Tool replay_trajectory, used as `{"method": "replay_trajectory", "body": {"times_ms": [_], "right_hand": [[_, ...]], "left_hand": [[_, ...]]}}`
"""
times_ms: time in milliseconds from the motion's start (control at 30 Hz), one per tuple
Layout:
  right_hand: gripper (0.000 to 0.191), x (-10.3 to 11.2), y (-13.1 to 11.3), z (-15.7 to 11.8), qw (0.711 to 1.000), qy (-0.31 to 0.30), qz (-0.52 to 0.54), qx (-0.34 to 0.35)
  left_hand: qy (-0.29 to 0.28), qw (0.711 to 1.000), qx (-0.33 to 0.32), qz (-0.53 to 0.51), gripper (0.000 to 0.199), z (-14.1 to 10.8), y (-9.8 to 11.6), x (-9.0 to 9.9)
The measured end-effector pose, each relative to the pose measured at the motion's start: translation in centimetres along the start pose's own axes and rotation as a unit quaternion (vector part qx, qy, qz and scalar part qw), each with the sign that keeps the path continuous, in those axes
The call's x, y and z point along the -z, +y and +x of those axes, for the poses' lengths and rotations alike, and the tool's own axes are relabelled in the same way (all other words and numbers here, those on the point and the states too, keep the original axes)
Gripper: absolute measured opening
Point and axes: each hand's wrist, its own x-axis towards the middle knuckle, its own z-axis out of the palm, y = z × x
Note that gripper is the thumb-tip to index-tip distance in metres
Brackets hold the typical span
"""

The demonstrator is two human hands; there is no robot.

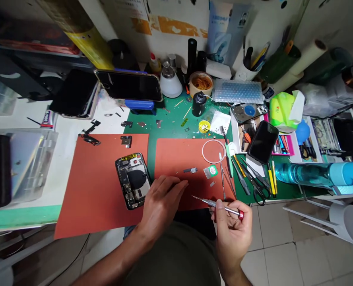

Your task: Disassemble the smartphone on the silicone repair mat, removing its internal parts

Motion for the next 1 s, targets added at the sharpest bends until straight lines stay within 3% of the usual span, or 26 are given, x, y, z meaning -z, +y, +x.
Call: {"method": "replay_trajectory", "body": {"times_ms": [467, 733, 1000], "right_hand": [[0.040, 0.7, -0.2, -0.1, 1.000, 0.014, 0.013, -0.004], [0.043, 0.9, 0.0, -0.3, 0.999, 0.024, 0.003, -0.024], [0.042, 0.7, 0.1, -0.7, 1.000, 0.005, 0.004, -0.022]], "left_hand": [[-0.009, 1.000, 0.015, -0.006, 0.016, -0.1, 0.0, -0.6], [0.025, 0.998, 0.054, -0.017, 0.008, -0.7, -0.5, 1.2], [-0.021, 0.996, 0.086, -0.013, 0.016, -0.3, -0.1, 0.6]]}}
